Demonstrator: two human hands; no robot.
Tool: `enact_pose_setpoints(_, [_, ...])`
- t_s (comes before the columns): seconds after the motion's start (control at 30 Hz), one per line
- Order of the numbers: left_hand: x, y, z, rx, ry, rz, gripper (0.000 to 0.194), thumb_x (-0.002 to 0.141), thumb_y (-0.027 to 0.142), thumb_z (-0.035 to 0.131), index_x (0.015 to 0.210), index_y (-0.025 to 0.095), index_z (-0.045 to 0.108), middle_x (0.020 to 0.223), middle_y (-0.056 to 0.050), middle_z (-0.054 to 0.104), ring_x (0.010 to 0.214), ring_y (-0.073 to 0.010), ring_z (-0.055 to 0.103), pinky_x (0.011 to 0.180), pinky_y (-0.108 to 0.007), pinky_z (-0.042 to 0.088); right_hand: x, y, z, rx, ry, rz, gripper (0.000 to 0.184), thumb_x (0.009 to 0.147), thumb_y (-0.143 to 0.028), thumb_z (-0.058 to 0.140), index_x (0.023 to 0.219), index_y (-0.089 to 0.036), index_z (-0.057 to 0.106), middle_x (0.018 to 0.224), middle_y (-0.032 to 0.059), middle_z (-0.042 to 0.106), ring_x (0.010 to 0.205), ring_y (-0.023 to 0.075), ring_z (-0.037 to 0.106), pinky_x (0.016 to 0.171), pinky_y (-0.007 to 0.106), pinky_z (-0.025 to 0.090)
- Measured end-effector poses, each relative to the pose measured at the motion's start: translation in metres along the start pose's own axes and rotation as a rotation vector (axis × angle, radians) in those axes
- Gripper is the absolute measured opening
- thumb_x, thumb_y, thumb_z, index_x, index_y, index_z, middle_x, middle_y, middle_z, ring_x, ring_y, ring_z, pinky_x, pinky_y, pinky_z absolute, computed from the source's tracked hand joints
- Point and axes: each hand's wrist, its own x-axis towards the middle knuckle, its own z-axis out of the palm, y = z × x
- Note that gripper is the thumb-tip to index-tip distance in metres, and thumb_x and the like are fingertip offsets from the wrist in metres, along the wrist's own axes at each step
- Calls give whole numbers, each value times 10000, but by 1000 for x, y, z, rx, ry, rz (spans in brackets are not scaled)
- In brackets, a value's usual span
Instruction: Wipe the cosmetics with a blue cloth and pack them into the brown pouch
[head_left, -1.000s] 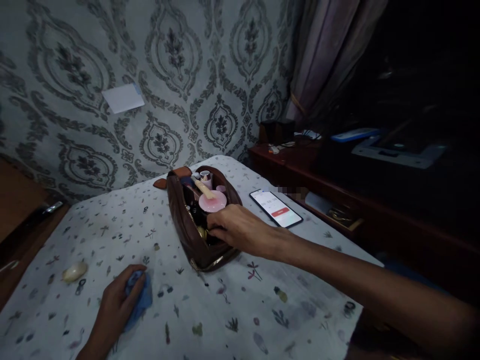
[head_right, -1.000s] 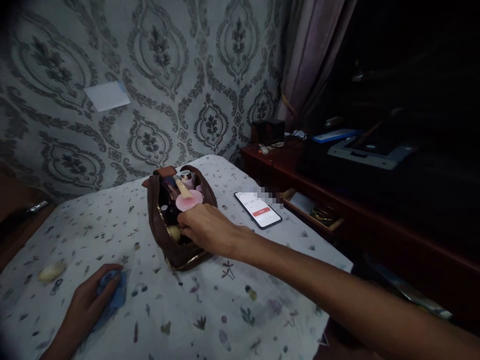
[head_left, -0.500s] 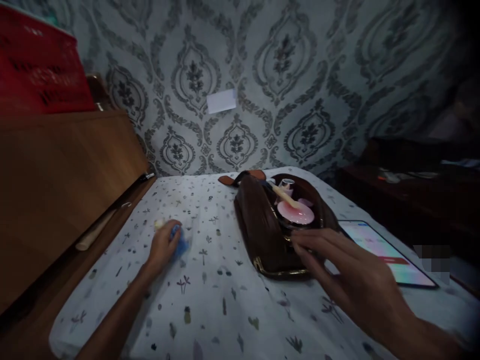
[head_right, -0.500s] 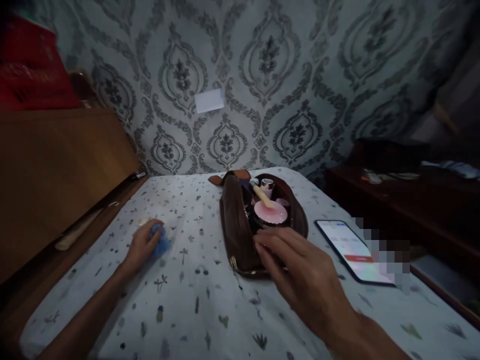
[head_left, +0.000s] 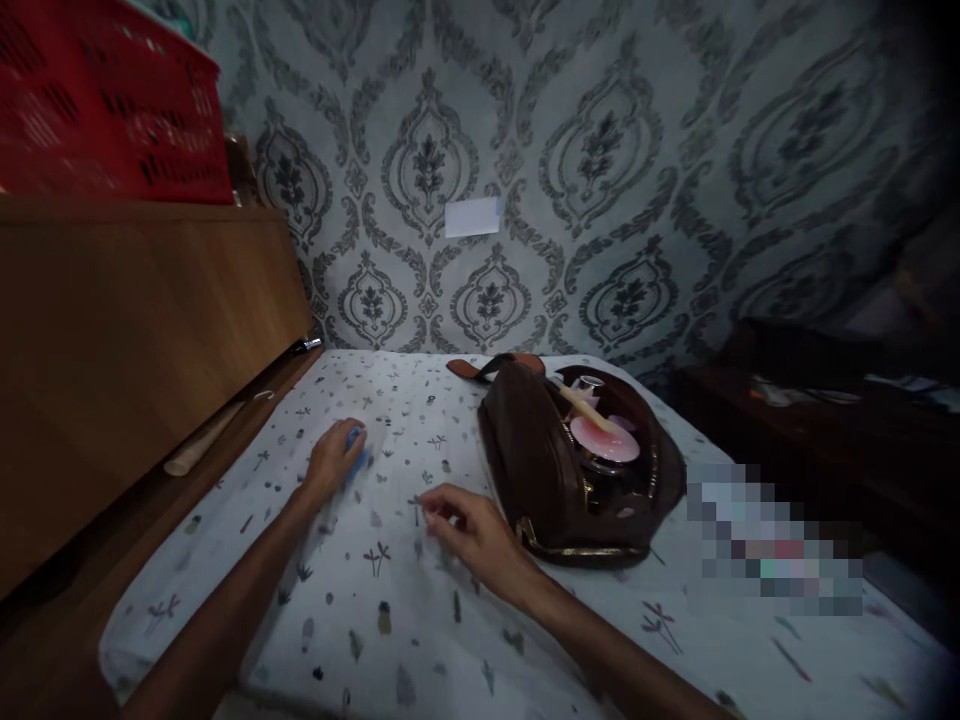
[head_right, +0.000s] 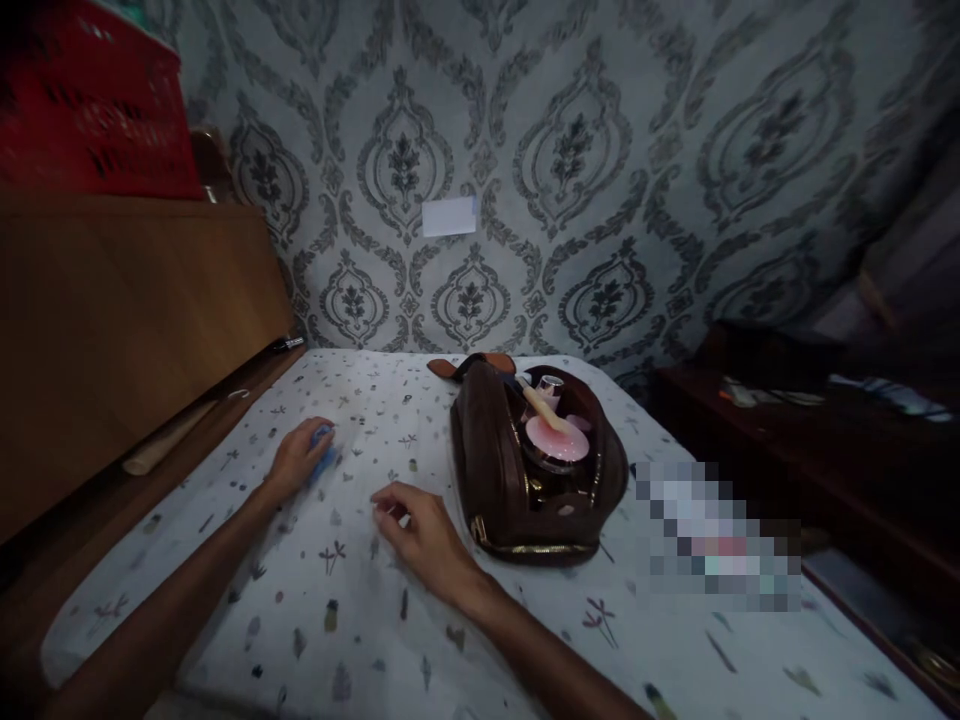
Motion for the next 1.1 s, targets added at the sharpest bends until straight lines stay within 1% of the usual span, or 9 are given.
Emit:
enact_pose_setpoints(0.13, [-13,41,19,-151,-102,107,363,986,446,331,814,211,549,675,18,566,653,-160,562,658,-264,424,29,27,24,236,51,189,396,836,-253,563,1219,-155,543,1155,113,615,697,139,657,561,256,507])
enact_pose_setpoints(0.27, [-27,62,35,-241,-172,165,370,972,452,343,704,224,453,588,42,485,561,-137,503,598,-257,376,35,49,33,161,122,145,483,751,-196,639,1222,-162,538,1144,83,606,743,123,605,674,260,510])
enact_pose_setpoints(0.43, [-34,59,32,-311,-189,153,381,966,466,360,671,227,388,534,68,418,497,-108,426,555,-236,350,29,55,32,210,88,116,517,731,-267,721,1213,-188,555,1039,35,604,728,115,576,704,262,492])
enact_pose_setpoints(0.6, [-34,59,27,-420,-91,24,414,950,529,398,670,223,389,532,73,361,504,-103,375,515,-233,314,28,53,31,313,33,114,507,740,-322,741,1197,-192,566,930,15,626,705,120,571,690,266,481])
enact_pose_setpoints(0.67, [-32,57,27,-444,-53,-17,399,947,525,408,693,218,419,549,70,364,528,-109,385,531,-237,323,27,51,31,279,18,128,537,721,-283,755,1215,-195,565,942,16,634,682,115,566,664,259,477])
enact_pose_setpoints(0.8, [-28,51,31,-530,-35,-67,401,952,529,390,742,203,494,610,46,446,604,-131,453,598,-250,375,21,47,33,75,-24,120,593,694,-188,757,1258,-180,571,749,-37,598,642,129,549,631,250,452])
enact_pose_setpoints(0.87, [-27,47,34,-582,-31,-94,417,952,550,392,774,196,526,650,34,478,626,-137,473,617,-255,391,19,46,34,20,-35,79,523,692,-181,753,1195,-186,606,706,-48,574,644,137,544,625,249,442])
enact_pose_setpoints(1.0, [-27,41,41,-698,13,-216,392,958,582,395,966,215,532,780,15,556,712,-157,546,674,-268,437,19,49,36,114,23,43,215,693,-250,764,858,-197,637,684,-44,551,624,128,507,589,238,416])
enact_pose_setpoints(1.1, [-29,39,38,-737,-40,-228,426,956,600,394,1147,237,509,928,-15,612,848,-188,593,770,-301,471,21,49,34,363,59,131,263,688,-335,791,830,-200,617,689,-41,574,630,125,522,605,241,424])
